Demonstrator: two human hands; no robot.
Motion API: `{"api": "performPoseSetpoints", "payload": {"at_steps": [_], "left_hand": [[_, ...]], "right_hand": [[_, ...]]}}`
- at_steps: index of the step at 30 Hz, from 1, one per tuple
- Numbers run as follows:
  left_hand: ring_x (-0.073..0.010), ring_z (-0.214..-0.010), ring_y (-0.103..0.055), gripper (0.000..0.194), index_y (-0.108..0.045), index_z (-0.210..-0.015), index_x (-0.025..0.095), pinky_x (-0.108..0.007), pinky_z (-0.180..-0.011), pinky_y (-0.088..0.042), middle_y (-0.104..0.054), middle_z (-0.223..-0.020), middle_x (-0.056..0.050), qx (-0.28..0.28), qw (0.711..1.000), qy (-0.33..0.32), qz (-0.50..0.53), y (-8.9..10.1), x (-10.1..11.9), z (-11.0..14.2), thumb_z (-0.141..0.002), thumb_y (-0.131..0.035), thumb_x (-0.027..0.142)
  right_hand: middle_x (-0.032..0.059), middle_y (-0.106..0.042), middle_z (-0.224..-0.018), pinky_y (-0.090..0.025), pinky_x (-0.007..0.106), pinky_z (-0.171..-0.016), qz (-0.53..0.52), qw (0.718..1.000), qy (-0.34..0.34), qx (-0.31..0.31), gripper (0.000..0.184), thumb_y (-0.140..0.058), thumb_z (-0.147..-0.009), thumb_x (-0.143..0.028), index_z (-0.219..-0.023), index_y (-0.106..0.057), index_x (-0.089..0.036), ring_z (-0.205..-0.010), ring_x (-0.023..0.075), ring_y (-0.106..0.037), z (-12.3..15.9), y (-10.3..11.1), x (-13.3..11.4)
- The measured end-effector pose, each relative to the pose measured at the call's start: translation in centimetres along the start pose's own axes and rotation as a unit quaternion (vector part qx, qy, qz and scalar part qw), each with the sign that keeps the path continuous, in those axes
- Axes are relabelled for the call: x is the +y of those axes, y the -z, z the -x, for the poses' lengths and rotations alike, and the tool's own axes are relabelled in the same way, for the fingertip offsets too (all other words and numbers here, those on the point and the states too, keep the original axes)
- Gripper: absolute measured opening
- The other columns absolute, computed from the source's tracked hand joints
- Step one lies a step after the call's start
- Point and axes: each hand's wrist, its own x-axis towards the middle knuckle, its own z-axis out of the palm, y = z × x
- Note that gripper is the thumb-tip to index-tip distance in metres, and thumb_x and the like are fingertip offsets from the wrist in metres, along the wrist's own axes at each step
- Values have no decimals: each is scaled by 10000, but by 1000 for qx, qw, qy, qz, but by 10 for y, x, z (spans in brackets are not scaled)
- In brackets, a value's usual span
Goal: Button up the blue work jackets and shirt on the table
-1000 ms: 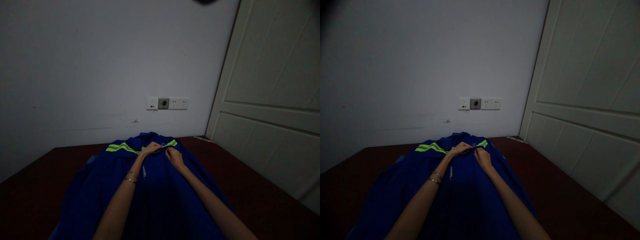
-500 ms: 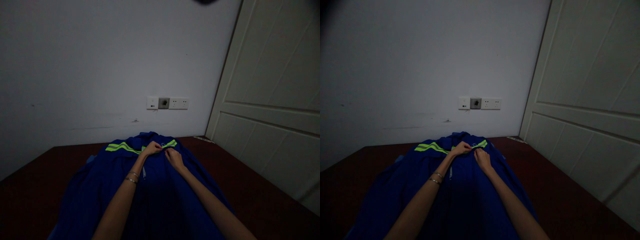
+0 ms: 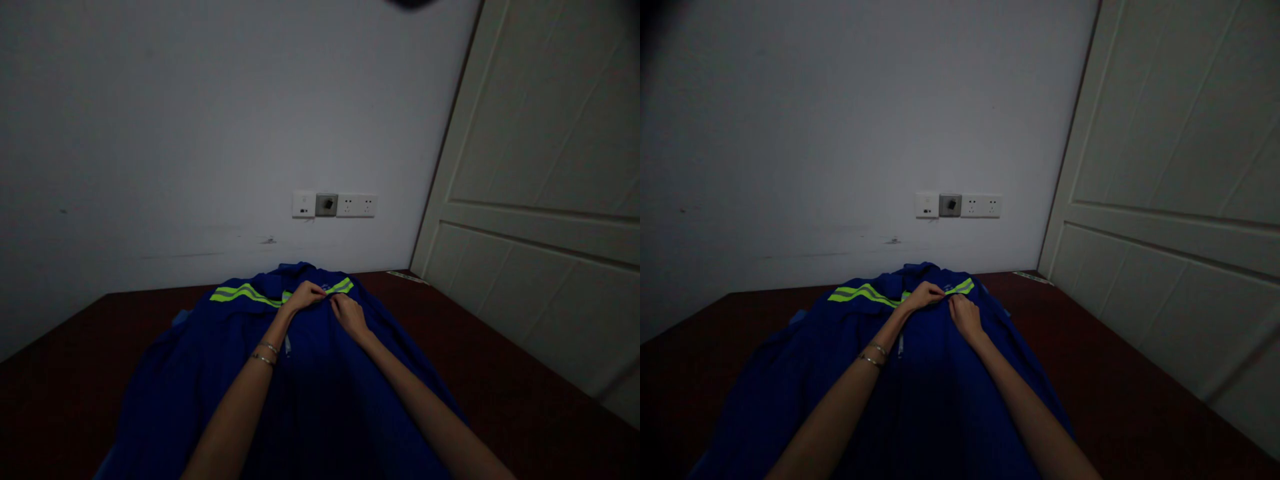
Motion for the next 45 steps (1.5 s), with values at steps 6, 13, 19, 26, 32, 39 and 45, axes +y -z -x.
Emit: {"api": "performPoseSetpoints", "payload": {"at_steps": [6,13,19,26,32,39,45], "left_hand": [[-152,-722,-599,215,-720,-817,90,-208,-673,-437,-700,-805,-74,-4,1000,2,-18,2,7,2,-677,-580,174],[-123,-676,-568,188,-731,-789,142,-178,-644,-386,-686,-735,-16,-41,988,-72,-129,8,22,0,-688,-573,139],[-127,-690,-568,190,-731,-804,154,-178,-640,-370,-684,-740,-15,-46,984,-77,-157,8,21,0,-701,-572,141],[-129,-693,-558,191,-728,-822,152,-185,-649,-366,-684,-769,-27,-43,982,-93,-162,6,21,1,-743,-557,183],[-127,-669,-541,194,-727,-804,148,-184,-643,-363,-677,-738,-22,-50,982,-81,-166,6,23,1,-748,-543,171],[-134,-688,-548,200,-723,-829,134,-193,-652,-370,-666,-748,-43,-49,976,-106,-184,3,26,3,-751,-539,138],[-142,-730,-557,223,-718,-823,149,-208,-688,-377,-661,-779,-52,-34,968,-111,-223,-3,27,5,-745,-514,105]], "right_hand": [[79,-625,-1027,-394,232,-700,5,1000,-6,-9,278,-322,-928,-283,-1000,-575,-195,-908,174,-600,0,2,-1],[92,-621,-1020,-402,248,-687,29,999,0,-20,274,-305,-932,-284,-994,-554,-185,-899,187,-606,-2,1,-1],[96,-617,-1036,-407,245,-700,38,999,4,-28,265,-319,-928,-276,-1001,-557,-186,-916,183,-600,-2,5,-1],[82,-610,-986,-418,260,-685,82,989,105,-62,190,-445,-873,-291,-942,-590,-189,-887,201,-587,-13,39,13],[88,-513,-1131,-427,230,-663,84,981,169,-32,250,-408,-886,-220,-1100,-537,-227,-1001,192,-502,-14,45,10],[91,-565,-1049,-416,240,-683,102,982,160,-24,232,-351,-909,-222,-1001,-561,-190,-1002,199,-498,-12,28,12],[78,-593,-1027,-388,233,-683,67,988,131,-42,198,-391,-892,-232,-969,-570,-201,-962,183,-531,-13,26,20]]}}
